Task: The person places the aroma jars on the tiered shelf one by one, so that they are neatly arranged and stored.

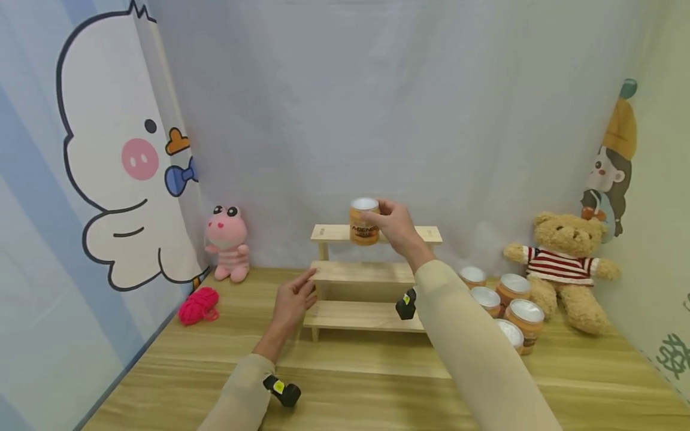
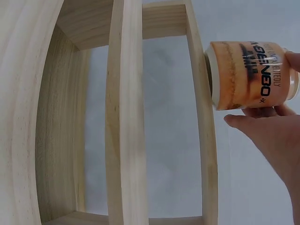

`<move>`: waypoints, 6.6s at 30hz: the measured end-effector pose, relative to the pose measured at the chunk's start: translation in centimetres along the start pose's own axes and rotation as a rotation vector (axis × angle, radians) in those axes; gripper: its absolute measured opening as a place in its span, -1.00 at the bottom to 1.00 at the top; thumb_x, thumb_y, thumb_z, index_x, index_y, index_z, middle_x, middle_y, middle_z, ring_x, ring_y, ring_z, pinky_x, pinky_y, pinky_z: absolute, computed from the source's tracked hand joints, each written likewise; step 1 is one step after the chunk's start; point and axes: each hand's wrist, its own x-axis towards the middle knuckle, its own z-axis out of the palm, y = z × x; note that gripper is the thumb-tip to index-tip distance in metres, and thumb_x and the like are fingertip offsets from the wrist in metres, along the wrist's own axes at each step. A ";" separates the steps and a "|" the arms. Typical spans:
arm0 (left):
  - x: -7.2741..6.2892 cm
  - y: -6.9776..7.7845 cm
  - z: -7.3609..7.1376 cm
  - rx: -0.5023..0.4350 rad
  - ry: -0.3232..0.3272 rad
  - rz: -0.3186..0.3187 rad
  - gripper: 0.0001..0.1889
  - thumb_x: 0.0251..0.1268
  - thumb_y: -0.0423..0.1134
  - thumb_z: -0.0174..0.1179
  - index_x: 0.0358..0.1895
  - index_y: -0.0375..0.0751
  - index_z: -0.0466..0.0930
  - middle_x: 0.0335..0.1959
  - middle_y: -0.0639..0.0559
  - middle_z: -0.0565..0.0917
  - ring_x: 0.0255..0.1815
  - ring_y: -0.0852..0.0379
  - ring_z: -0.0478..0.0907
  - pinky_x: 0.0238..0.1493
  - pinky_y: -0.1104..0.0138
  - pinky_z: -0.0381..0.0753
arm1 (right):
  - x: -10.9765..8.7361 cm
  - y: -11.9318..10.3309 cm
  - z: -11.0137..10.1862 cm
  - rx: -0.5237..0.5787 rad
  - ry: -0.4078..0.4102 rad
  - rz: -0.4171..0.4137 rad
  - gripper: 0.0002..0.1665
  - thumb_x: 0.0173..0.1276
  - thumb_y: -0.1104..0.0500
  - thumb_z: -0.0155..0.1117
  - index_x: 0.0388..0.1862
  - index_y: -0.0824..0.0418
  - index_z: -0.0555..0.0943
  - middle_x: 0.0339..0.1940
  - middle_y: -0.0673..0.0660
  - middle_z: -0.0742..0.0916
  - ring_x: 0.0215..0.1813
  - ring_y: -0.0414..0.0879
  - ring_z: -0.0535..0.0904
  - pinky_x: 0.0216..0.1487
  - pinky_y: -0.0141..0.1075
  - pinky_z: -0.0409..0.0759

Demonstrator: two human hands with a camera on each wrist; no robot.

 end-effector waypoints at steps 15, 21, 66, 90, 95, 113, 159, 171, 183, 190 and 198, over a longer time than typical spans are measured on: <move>0.0 -0.5 -0.2 0.012 0.008 0.022 -0.59 0.56 -0.45 0.00 0.39 -0.33 0.43 0.24 -0.41 0.49 0.31 -0.24 0.42 0.16 0.08 0.58 | 1.2 1.2 -0.3 0.064 -0.076 0.060 -0.21 0.50 0.04 0.26 0.61 0.04 0.20 0.50 0.27 0.36 0.49 0.16 0.26 0.40 0.03 0.41; 0.1 -0.3 -0.2 0.007 0.007 0.020 -0.59 0.56 -0.45 0.00 0.40 -0.33 0.43 0.28 -0.41 0.46 0.33 -0.24 0.40 0.19 0.03 0.55 | 1.8 1.5 0.0 0.070 -0.092 0.054 -0.22 0.54 0.01 0.21 0.62 0.03 0.16 0.50 0.26 0.36 0.47 0.16 0.29 0.40 -0.01 0.42; 0.1 -0.3 -0.3 -0.002 -0.004 -0.001 -0.59 0.56 -0.44 0.01 0.39 -0.35 0.42 0.32 -0.41 0.43 0.34 -0.24 0.40 0.16 0.15 0.59 | -7.9 1.0 -12.0 -0.270 -0.139 -0.024 -0.19 0.61 -0.17 0.00 0.66 0.04 0.00 0.57 0.18 0.28 0.57 0.16 0.10 0.53 0.15 0.12; 0.2 -0.2 0.0 0.003 -0.038 0.017 -0.57 0.59 -0.41 -0.03 0.44 -0.29 0.38 0.33 -0.37 0.42 0.38 -0.22 0.35 0.21 0.09 0.54 | -19.7 5.7 -21.6 -0.582 -0.025 0.014 -0.23 0.51 0.02 0.25 0.51 0.38 0.26 0.42 0.42 0.43 0.38 0.42 0.34 0.23 -0.06 0.56; 0.1 -0.2 -0.1 0.015 -0.033 0.015 -0.57 0.59 -0.38 -0.01 0.45 -0.29 0.37 0.34 -0.37 0.41 0.38 -0.24 0.35 0.20 0.10 0.55 | -20.5 6.7 -22.9 -0.608 -0.018 0.049 -0.24 0.52 0.04 0.24 0.49 0.45 0.26 0.38 0.45 0.47 0.34 0.41 0.39 0.14 -0.04 0.59; 0.1 -0.3 -0.3 0.014 -0.038 0.001 -0.57 0.60 -0.36 -0.02 0.45 -0.25 0.38 0.39 -0.30 0.38 0.39 -0.20 0.35 0.20 0.15 0.56 | -20.8 9.2 -24.5 -0.541 -0.059 0.174 -0.15 0.32 0.09 0.46 0.43 0.50 0.34 0.29 0.50 0.51 0.25 0.37 0.47 0.01 -0.15 0.64; 0.0 -0.3 -0.1 0.001 -0.032 0.018 -0.58 0.58 -0.39 0.00 0.42 -0.31 0.40 0.29 -0.39 0.44 0.36 -0.23 0.37 0.22 0.05 0.52 | -20.3 5.6 -24.3 -0.003 0.145 -0.043 -0.55 0.39 0.41 0.30 0.01 -0.16 0.71 -0.16 -0.10 0.76 -0.12 -0.29 0.66 -0.15 -0.48 0.68; 0.1 -0.3 -0.2 -0.005 -0.030 0.017 -0.57 0.58 -0.40 -0.01 0.43 -0.31 0.39 0.24 -0.38 0.44 0.37 -0.22 0.36 0.22 0.06 0.52 | -16.5 3.0 -19.6 -0.177 0.013 0.017 -0.31 0.47 0.23 0.28 0.42 0.57 0.30 0.00 -0.12 0.67 0.04 -0.36 0.59 0.05 -0.49 0.60; -0.2 -0.4 -0.2 0.004 -0.016 0.011 -0.58 0.59 -0.38 -0.01 0.42 -0.29 0.41 0.17 -0.36 0.46 0.36 -0.22 0.38 0.22 0.07 0.53 | -11.8 2.2 -13.9 -0.142 -0.090 0.090 -0.21 0.43 0.12 0.35 0.50 0.40 0.30 0.33 0.41 0.51 0.36 0.15 0.43 0.38 -0.01 0.44; -0.2 -0.3 -0.2 -0.006 -0.017 0.012 -0.58 0.58 -0.38 0.00 0.42 -0.30 0.40 0.26 -0.38 0.44 0.37 -0.23 0.36 0.24 0.03 0.51 | -8.5 1.5 -11.4 -0.072 -0.062 0.084 -0.19 0.42 0.17 0.35 0.52 0.39 0.24 0.35 0.40 0.49 0.39 0.19 0.39 0.42 0.01 0.39; -0.1 -0.2 -0.3 0.006 -0.015 0.014 -0.58 0.58 -0.40 0.00 0.42 -0.32 0.41 0.29 -0.38 0.45 0.36 -0.23 0.37 0.22 0.03 0.52 | -4.6 0.2 -9.2 -0.001 0.022 0.095 -0.19 0.36 0.20 0.38 0.52 0.34 0.29 0.39 0.39 0.47 0.43 0.18 0.36 0.42 -0.03 0.40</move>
